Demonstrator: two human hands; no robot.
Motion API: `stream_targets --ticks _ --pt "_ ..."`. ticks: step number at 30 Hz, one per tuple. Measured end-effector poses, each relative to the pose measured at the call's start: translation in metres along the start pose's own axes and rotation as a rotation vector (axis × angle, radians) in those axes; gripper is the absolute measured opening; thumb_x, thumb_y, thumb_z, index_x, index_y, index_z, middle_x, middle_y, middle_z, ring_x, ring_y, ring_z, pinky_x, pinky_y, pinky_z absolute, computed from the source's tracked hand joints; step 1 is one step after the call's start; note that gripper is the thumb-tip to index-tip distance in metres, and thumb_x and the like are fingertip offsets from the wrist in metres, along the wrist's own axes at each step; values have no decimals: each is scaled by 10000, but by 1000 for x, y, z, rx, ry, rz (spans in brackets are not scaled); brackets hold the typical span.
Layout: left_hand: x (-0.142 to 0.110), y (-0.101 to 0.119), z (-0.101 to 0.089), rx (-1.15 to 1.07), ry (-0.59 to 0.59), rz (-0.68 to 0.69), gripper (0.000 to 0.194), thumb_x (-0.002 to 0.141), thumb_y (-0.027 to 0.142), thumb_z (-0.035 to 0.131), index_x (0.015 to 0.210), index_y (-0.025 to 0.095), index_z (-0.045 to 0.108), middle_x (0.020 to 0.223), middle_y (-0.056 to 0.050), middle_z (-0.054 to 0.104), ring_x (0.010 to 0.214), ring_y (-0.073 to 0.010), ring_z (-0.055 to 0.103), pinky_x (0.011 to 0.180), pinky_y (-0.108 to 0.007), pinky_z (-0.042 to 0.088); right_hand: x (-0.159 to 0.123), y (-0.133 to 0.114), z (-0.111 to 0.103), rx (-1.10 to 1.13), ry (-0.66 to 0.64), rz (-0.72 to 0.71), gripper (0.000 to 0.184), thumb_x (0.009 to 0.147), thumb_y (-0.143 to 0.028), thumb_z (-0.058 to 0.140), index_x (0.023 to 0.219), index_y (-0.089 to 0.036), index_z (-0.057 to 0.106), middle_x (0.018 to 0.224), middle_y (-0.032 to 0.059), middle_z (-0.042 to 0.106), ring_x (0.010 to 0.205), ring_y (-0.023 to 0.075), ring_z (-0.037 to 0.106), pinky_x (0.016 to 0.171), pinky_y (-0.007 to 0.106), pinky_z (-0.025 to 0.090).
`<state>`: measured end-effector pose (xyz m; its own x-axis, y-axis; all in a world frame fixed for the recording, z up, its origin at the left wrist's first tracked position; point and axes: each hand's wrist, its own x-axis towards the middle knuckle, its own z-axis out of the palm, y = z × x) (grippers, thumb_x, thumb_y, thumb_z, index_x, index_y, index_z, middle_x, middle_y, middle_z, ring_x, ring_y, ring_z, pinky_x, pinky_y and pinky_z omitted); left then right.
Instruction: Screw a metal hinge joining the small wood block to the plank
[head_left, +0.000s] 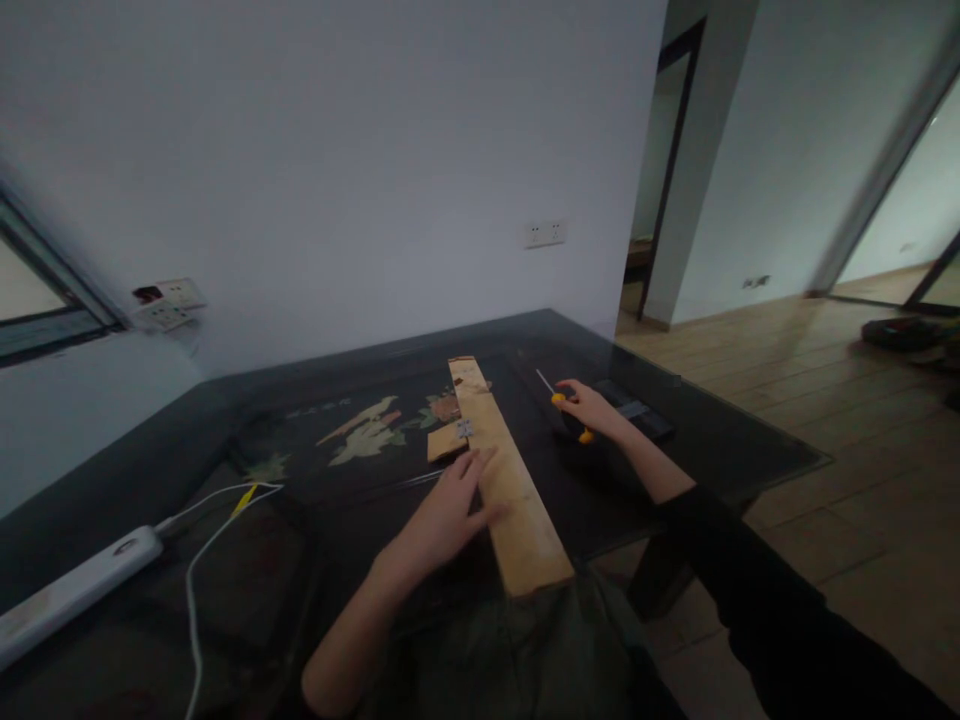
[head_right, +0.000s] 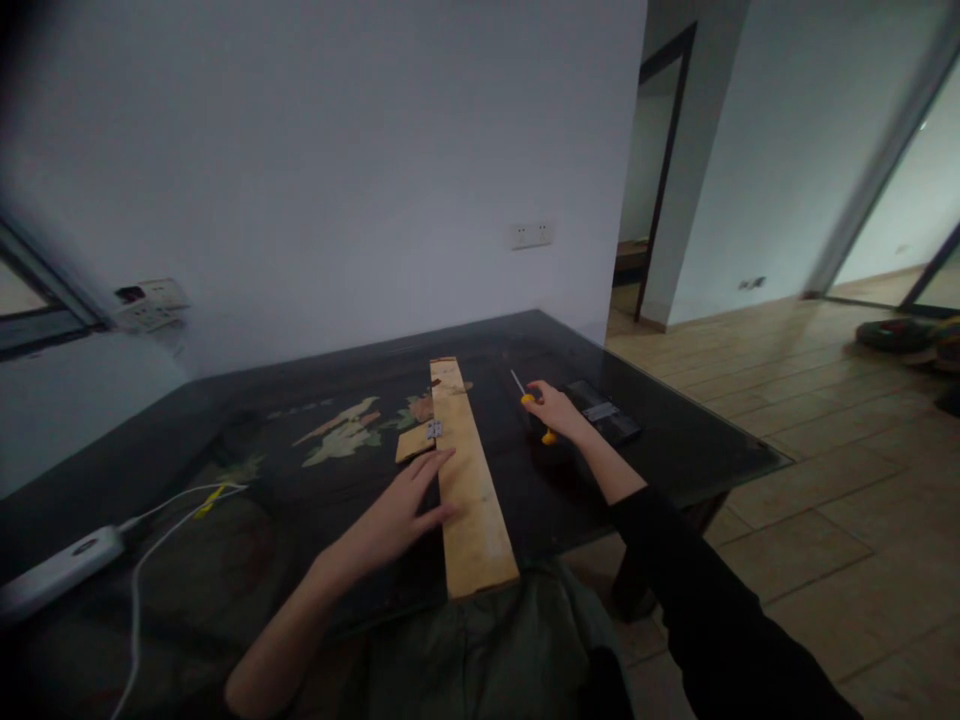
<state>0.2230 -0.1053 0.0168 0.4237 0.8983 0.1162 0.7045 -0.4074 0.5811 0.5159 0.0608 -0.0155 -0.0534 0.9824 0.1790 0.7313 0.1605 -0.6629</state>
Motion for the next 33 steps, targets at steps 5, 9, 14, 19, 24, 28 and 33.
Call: stream_targets --ticks 5,9,14,19,24,28,33 --pt "-39 26 40 -113 -52 -240 850 859 424 673 1604 227 315 1712 -119 147 1563 -301 208 1260 -453 244 -6 4 -2 -275 -50 80 415 909 -321 565 1282 -173 671 1213 158 719 1095 284 686 918 363 509" --pt "-49 36 54 -96 -41 -300 944 783 408 746 1606 239 316 1720 -106 -11 1566 -331 155 1255 -458 246 -14 2 -7 -378 -127 151 415 893 -338 568 1277 -231 682 1243 143 715 1154 314 680 914 380 508" --pt "-44 24 60 -18 -54 -242 1011 697 456 823 1581 248 379 1714 -130 45 1565 -375 97 1255 -535 211 -21 -5 -10 -447 -152 176 416 905 -351 538 1283 -241 674 1248 126 711 1142 312 687 889 379 516" --pt "-35 20 65 8 -4 -183 915 731 483 793 1543 237 453 1708 -141 124 1552 -385 185 1231 -543 275 -24 -11 -10 -442 -178 167 433 914 -367 518 1307 -243 650 1270 133 701 1143 318 684 881 398 524" --pt "-20 24 64 11 -37 -176 916 729 455 799 1540 199 456 1706 -172 113 1552 -376 190 1234 -501 278 -26 -13 -8 -482 -176 178 433 921 -374 493 1308 -246 640 1264 131 705 1146 317 683 889 406 527" --pt "-11 30 65 12 -39 -174 926 729 476 801 1536 178 459 1702 -190 112 1549 -380 199 1239 -487 273 -26 -15 -7 -488 -171 177 440 920 -364 490 1319 -246 632 1279 126 701 1154 318 681 894 408 527" --pt "2 37 72 3 -15 -151 914 724 497 798 1523 186 480 1705 -166 128 1542 -392 222 1235 -498 287 -27 -17 -6 -498 -162 183 447 923 -377 497 1328 -242 629 1285 135 698 1151 331 680 899 422 525"
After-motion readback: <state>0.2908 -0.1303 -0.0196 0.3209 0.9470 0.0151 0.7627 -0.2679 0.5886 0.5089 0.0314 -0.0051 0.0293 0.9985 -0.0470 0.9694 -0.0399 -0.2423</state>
